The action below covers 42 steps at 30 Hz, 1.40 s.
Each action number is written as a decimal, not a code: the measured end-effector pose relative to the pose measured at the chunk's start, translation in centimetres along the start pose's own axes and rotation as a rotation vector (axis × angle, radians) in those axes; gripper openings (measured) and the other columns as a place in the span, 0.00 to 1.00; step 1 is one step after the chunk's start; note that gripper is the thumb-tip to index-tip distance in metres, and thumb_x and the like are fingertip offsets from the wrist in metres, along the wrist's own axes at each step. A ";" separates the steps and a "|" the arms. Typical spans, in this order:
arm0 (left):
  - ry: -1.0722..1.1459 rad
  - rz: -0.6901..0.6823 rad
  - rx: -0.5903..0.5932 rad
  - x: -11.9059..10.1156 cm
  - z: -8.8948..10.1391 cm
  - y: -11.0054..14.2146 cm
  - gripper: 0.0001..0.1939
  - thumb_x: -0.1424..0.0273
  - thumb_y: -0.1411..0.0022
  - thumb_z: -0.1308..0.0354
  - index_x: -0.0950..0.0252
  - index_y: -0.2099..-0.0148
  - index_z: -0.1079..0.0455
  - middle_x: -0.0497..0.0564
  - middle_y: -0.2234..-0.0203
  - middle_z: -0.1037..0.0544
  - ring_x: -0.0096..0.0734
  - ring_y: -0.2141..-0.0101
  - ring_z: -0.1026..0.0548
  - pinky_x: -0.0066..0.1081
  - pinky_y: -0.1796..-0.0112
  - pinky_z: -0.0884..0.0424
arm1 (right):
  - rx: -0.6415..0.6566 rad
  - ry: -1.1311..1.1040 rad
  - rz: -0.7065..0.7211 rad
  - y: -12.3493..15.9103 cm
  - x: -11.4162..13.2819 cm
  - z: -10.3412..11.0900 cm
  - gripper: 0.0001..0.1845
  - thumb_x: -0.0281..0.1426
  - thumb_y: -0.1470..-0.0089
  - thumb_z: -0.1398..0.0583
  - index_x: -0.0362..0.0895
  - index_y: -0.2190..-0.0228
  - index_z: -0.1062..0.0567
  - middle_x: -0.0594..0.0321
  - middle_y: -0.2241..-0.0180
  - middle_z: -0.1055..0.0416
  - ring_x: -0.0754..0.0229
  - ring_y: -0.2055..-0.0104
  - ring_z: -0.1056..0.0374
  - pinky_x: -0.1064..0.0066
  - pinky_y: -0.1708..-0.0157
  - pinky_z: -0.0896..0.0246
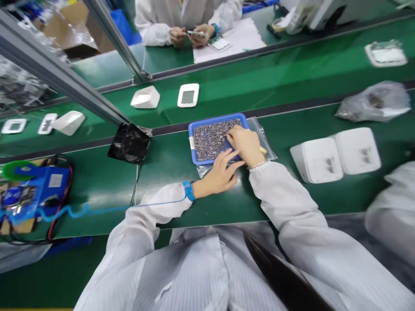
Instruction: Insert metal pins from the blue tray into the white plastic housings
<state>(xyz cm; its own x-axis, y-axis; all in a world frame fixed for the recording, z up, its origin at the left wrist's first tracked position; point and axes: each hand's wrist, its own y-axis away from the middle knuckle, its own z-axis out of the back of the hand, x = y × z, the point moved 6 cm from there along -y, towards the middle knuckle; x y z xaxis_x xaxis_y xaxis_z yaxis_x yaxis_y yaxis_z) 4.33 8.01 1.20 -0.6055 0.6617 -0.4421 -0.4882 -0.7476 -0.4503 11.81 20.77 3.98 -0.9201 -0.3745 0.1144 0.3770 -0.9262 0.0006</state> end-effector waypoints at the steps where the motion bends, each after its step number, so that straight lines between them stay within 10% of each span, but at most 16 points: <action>1: 0.004 0.021 -0.004 0.2 0.1 -0.1 0.24 0.71 0.33 0.48 0.66 0.36 0.42 0.68 0.35 0.46 0.54 0.29 0.54 0.58 0.35 0.45 | -0.005 -0.003 -0.005 -0.1 0.0 0.0 0.20 0.33 0.32 0.54 0.44 0.57 0.23 0.54 0.53 0.25 0.55 0.59 0.26 0.68 0.67 0.46; 11: 0.294 0.142 -0.086 0.8 1.3 -0.6 0.23 0.65 0.30 0.47 0.62 0.36 0.44 0.65 0.35 0.45 0.50 0.32 0.44 0.55 0.36 0.39 | -0.137 -0.229 -0.099 3.0 -0.5 2.0 0.13 0.33 0.36 0.48 0.42 0.58 0.26 0.54 0.58 0.24 0.57 0.62 0.29 0.68 0.65 0.44; 14: 0.750 0.336 -0.174 2.0 1.0 -0.2 0.21 0.59 0.28 0.48 0.58 0.38 0.44 0.59 0.42 0.36 0.33 0.51 0.23 0.36 0.53 0.20 | -0.208 -0.362 -0.103 6.5 -0.1 2.5 0.11 0.34 0.37 0.46 0.43 0.61 0.26 0.57 0.62 0.23 0.58 0.62 0.29 0.68 0.63 0.42; 20: 1.204 0.682 -0.169 2.1 -1.2 1.0 0.24 0.52 0.37 0.37 0.62 0.47 0.32 0.46 0.67 0.23 0.22 0.76 0.22 0.23 0.73 0.23 | -0.137 -0.629 -0.147 12.8 0.9 0.9 0.14 0.38 0.37 0.46 0.45 0.59 0.24 0.58 0.62 0.22 0.60 0.64 0.29 0.69 0.62 0.36; 29: 0.895 0.482 -0.258 1.2 0.2 0.8 0.11 0.59 0.37 0.34 0.60 0.58 0.22 0.48 0.62 0.26 0.20 0.68 0.25 0.22 0.71 0.28 | 0.012 -0.934 -0.199 15.2 -0.7 2.1 0.16 0.41 0.37 0.43 0.46 0.56 0.21 0.62 0.66 0.20 0.61 0.68 0.27 0.69 0.66 0.34; 42: 0.609 0.258 -0.026 -0.8 0.3 0.6 0.01 0.71 0.36 0.36 0.62 0.61 0.23 0.46 0.68 0.24 0.21 0.70 0.27 0.22 0.69 0.31 | 0.028 -0.753 -0.217 17.0 -1.3 1.1 0.09 0.35 0.43 0.38 0.45 0.64 0.19 0.66 0.71 0.20 0.65 0.74 0.31 0.72 0.67 0.37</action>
<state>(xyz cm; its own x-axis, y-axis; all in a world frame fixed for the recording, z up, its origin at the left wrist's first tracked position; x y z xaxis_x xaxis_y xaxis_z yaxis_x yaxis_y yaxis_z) 4.31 7.07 1.52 -0.2333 0.3809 -0.8947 -0.3546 -0.8900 -0.2865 19.55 5.60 4.98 -0.6580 -0.0458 0.7516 0.2092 -0.9700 0.1241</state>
